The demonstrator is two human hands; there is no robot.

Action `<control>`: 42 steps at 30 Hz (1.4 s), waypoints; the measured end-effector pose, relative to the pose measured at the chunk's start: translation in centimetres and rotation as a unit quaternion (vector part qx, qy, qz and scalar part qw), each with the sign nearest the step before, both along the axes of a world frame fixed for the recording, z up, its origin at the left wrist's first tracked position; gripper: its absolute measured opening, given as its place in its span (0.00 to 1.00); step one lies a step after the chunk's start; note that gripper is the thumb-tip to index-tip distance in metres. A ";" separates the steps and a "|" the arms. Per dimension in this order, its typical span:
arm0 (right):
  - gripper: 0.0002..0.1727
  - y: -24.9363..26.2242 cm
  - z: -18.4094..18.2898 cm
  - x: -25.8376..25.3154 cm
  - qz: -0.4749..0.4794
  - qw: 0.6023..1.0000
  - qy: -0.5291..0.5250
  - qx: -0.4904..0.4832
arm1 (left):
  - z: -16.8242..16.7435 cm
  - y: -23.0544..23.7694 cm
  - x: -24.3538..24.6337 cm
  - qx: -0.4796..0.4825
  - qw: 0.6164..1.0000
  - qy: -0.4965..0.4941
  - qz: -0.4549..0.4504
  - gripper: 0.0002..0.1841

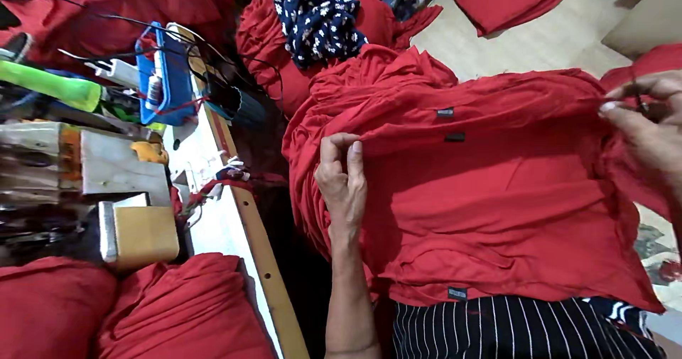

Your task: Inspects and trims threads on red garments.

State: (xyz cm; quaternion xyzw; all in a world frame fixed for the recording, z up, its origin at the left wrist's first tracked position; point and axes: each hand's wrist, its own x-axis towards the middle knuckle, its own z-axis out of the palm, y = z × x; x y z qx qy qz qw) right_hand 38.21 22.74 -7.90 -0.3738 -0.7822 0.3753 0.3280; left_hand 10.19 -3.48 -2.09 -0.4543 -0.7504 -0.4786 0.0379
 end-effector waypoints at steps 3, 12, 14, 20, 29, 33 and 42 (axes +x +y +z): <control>0.11 -2.3 0.9 2.9 0.049 0.998 0.006 -0.043 | 0.4 -2.5 -0.2 -0.005 0.995 -0.092 -0.036 0.06; 0.09 -6.7 -4.3 5.1 0.090 0.988 -0.085 -0.088 | -5.3 -5.0 2.2 -0.201 0.979 0.011 0.042 0.08; 0.10 -6.9 -4.1 4.9 0.070 0.992 -0.090 -0.061 | -5.4 -4.6 3.9 -0.135 0.986 0.076 0.060 0.07; 0.18 -7.8 -2.5 6.0 0.006 0.996 -0.079 -0.044 | -1.8 -2.6 10.2 -0.271 0.946 -0.038 -0.174 0.12; 0.23 -9.4 -1.6 6.8 -0.009 0.994 -0.063 -0.085 | -4.4 -1.7 12.8 -0.271 0.923 -0.047 -0.270 0.08; 0.25 -10.2 -1.5 6.3 0.009 0.992 -0.034 -0.118 | -2.5 -2.0 14.0 -0.210 0.875 -0.112 -0.421 0.09; 0.24 -12.1 -1.8 3.9 0.046 0.998 -0.006 -0.050 | -2.0 1.5 14.9 -0.135 0.936 -0.063 -0.318 0.09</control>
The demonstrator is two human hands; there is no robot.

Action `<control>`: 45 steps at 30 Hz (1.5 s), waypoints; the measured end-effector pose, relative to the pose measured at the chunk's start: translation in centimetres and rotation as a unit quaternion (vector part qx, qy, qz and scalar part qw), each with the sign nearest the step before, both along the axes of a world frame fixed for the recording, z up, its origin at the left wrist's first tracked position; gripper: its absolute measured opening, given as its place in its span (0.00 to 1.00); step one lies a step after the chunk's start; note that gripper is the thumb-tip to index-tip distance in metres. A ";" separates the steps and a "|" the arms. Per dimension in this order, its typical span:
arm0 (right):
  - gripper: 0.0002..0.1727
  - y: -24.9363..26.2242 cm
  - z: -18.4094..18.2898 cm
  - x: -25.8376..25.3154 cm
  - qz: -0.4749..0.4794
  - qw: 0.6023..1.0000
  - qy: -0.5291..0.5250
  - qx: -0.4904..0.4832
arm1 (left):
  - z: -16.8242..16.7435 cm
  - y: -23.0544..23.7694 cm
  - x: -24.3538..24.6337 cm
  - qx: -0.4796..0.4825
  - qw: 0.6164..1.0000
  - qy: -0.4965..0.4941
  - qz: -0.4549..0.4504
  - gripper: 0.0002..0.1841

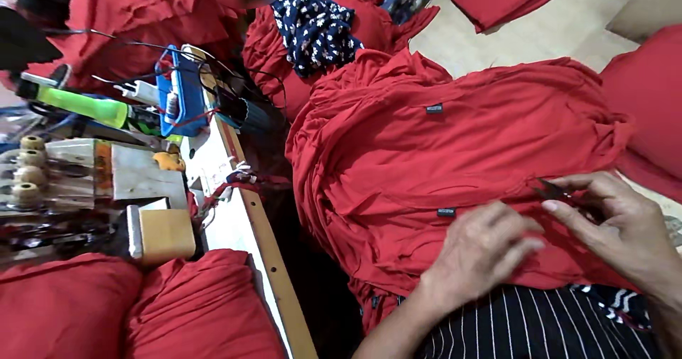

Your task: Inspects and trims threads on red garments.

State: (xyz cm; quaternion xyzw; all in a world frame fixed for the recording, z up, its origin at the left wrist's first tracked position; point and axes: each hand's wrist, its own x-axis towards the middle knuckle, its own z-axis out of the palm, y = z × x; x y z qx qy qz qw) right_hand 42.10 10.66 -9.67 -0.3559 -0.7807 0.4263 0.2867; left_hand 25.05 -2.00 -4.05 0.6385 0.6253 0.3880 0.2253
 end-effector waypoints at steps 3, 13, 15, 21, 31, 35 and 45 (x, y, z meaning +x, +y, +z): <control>0.21 -0.5 0.1 -0.7 0.001 1.000 -0.004 0.024 | -3.1 2.1 -1.2 0.057 0.988 0.084 0.113 0.11; 0.22 -2.0 -0.2 -2.1 0.016 0.993 -0.019 0.119 | -4.9 1.8 -1.1 0.118 0.977 0.054 0.166 0.01; 0.20 -2.2 0.0 -2.4 0.010 0.988 -0.034 0.152 | -4.9 1.7 -0.9 0.122 0.977 0.053 0.167 0.01; 0.18 -2.6 0.3 -2.9 0.004 0.977 -0.045 0.211 | -5.3 1.6 -0.4 0.131 0.974 0.073 0.169 0.02; 0.17 -2.3 -0.1 -2.8 0.004 0.975 -0.042 0.216 | -5.5 1.6 -0.4 0.122 0.977 0.072 0.159 0.03; 0.17 -2.0 -0.1 -2.4 -0.019 0.981 -0.020 0.190 | -4.9 1.1 -0.7 0.115 0.983 0.051 0.137 0.03; 0.21 -1.4 -0.5 -0.7 -0.042 0.992 -0.005 0.121 | -2.5 -1.0 -2.0 0.014 1.000 -0.012 0.001 0.06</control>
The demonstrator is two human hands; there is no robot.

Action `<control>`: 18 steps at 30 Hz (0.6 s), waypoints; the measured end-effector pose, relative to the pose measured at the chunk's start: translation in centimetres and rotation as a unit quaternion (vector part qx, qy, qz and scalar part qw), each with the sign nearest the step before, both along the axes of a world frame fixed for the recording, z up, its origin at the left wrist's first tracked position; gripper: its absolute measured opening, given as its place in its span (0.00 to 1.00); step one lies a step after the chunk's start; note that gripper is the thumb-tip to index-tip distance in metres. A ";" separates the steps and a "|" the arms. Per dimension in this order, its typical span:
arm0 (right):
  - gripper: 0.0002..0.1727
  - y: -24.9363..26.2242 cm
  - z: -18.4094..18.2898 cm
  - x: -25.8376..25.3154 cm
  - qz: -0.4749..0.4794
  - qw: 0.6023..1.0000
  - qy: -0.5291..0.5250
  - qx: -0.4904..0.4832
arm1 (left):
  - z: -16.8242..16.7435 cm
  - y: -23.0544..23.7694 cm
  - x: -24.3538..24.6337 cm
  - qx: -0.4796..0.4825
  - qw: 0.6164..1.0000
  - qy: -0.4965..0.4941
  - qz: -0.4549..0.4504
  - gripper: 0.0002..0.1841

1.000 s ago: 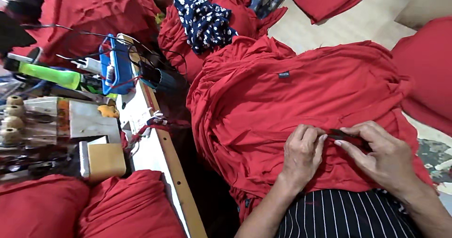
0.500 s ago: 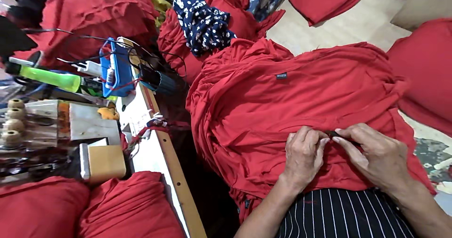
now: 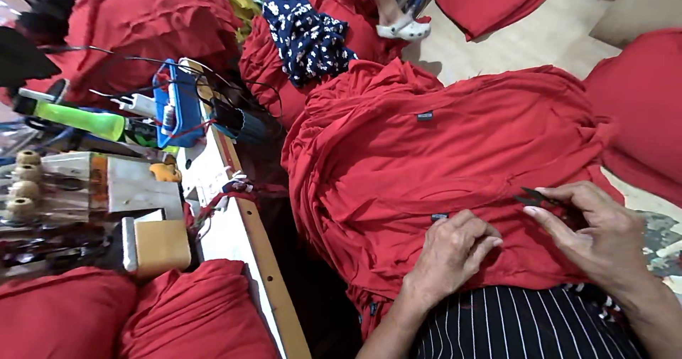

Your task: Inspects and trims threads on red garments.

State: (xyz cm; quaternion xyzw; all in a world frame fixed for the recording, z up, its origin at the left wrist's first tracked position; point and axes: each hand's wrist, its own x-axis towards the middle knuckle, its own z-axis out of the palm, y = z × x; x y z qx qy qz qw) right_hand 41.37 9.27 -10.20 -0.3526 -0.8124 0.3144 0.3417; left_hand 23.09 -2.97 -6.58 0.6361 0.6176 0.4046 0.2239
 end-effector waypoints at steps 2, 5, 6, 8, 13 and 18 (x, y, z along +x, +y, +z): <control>0.22 0.0 0.1 0.0 -0.002 1.000 0.001 0.002 | 0.3 0.4 -0.2 0.017 1.000 0.006 0.016 0.06; 0.23 0.5 0.4 0.6 -0.015 1.000 0.007 -0.012 | 1.9 0.8 0.2 0.016 1.000 -0.001 -0.022 0.06; 0.24 0.8 0.6 1.0 -0.025 0.999 0.010 -0.021 | 2.6 0.9 0.8 0.011 0.998 -0.009 -0.057 0.06; 0.25 1.3 1.0 1.9 -0.052 0.997 0.018 -0.044 | 3.7 0.9 2.3 -0.018 0.984 -0.040 -0.172 0.08; 0.26 2.2 0.9 3.5 -0.097 0.993 0.041 -0.056 | 3.8 2.5 3.7 -0.039 0.981 -0.029 -0.189 0.13; 0.27 1.1 1.2 1.6 -0.051 0.997 0.002 -0.058 | 0.9 7.0 0.4 -0.057 0.990 0.109 0.070 0.15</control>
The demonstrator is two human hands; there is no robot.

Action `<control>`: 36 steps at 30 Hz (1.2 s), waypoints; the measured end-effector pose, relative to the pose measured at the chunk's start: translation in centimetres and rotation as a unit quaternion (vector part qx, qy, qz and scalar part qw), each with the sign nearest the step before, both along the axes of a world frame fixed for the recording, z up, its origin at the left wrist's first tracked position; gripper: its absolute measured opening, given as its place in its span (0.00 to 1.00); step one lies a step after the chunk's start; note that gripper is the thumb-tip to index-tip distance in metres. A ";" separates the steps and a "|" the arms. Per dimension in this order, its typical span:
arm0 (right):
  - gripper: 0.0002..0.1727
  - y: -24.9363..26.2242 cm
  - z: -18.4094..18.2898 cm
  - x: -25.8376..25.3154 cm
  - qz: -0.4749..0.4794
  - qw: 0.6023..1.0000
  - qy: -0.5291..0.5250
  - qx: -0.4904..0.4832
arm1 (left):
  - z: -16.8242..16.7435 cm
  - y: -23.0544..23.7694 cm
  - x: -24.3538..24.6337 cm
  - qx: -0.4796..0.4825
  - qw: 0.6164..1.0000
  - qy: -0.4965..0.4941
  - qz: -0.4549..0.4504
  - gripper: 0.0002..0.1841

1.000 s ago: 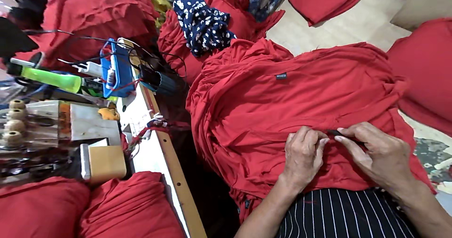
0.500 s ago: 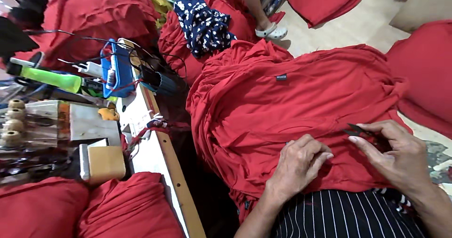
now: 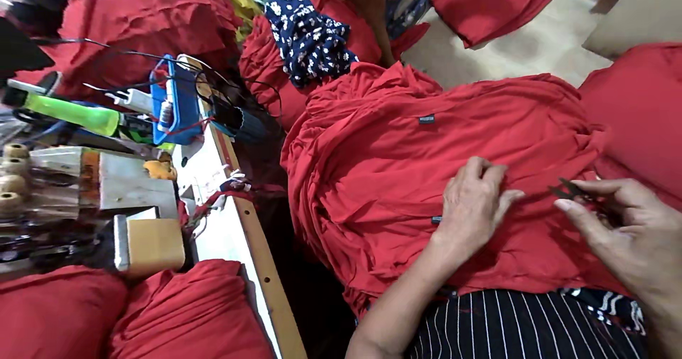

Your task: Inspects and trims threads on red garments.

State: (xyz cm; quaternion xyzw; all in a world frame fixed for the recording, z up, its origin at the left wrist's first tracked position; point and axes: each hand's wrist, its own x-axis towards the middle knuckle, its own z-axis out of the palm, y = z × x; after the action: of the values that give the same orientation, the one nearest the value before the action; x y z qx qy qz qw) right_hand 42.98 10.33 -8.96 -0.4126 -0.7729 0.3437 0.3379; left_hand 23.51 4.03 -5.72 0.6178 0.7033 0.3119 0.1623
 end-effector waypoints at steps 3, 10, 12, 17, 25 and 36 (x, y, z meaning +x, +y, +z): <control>0.25 -0.3 -0.1 -1.1 0.027 0.999 -0.009 0.032 | -1.8 0.5 -0.1 0.070 0.997 -0.013 0.017 0.05; 0.23 -0.6 0.0 -2.0 0.044 0.997 -0.022 0.061 | -2.5 -1.4 0.9 0.170 0.980 -0.083 0.060 0.03; 0.22 -0.7 -0.1 -2.0 0.049 0.996 -0.026 0.068 | -2.6 -1.5 0.9 0.182 0.975 -0.103 0.070 0.03; 0.22 -0.9 -0.3 -1.9 0.054 0.995 -0.034 0.070 | -3.0 -1.4 1.1 0.188 0.973 -0.109 0.074 0.03; 0.20 -1.1 -0.2 -2.7 0.052 0.993 -0.045 0.094 | -3.7 -1.6 1.8 0.224 0.972 -0.047 0.051 0.03; 0.20 -0.8 -0.5 -2.1 0.020 0.996 -0.044 0.080 | -3.3 -2.2 1.9 0.216 0.975 -0.053 0.027 0.04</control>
State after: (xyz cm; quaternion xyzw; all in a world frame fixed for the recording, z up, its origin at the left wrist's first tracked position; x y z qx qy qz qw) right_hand 40.90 9.54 -9.41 -0.3834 -0.8200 0.2692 0.3288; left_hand 25.37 1.85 -8.99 0.6018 0.6260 0.4930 0.0534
